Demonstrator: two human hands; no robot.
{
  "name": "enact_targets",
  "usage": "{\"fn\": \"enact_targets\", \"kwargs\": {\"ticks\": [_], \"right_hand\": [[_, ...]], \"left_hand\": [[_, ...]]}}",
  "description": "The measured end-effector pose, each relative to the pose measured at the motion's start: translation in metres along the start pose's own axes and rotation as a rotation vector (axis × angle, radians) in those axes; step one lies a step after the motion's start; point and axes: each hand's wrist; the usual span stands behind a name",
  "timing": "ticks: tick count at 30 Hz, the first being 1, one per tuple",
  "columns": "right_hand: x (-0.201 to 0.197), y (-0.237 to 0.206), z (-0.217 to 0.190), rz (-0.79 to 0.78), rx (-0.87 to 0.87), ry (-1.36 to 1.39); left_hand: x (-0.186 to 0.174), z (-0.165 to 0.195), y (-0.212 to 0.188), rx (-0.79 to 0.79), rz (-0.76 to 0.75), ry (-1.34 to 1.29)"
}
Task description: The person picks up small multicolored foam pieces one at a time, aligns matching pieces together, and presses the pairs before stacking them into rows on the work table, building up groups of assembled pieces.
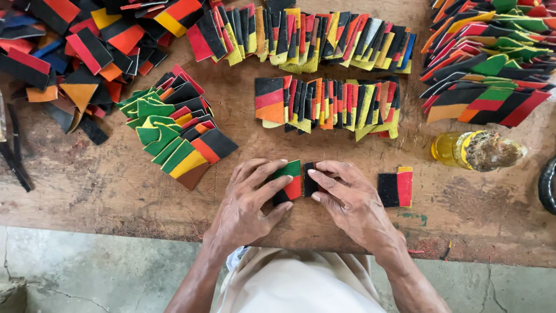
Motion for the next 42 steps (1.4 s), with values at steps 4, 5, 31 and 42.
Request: {"fn": "enact_targets", "kwargs": {"ticks": [4,5,31,42], "right_hand": [[0.000,0.001,-0.003,-0.008,0.009,-0.021],[0.000,0.002,-0.003,-0.011,0.008,-0.025],[0.000,0.004,-0.007,-0.026,0.027,-0.067],[0.002,0.004,-0.007,-0.005,0.048,-0.086]], "left_hand": [[0.003,-0.003,-0.001,0.020,-0.003,-0.003],[0.003,-0.004,-0.002,0.018,0.001,-0.009],[0.002,0.000,0.003,-0.007,-0.018,0.010],[-0.018,-0.020,-0.012,-0.069,0.053,-0.040]]}}
Point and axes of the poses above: each hand's wrist, its own y-axis towards the middle knuckle, its own x-axis out of the palm, z = x × y, and after that the axes turned 13 degrees about y, right-handed
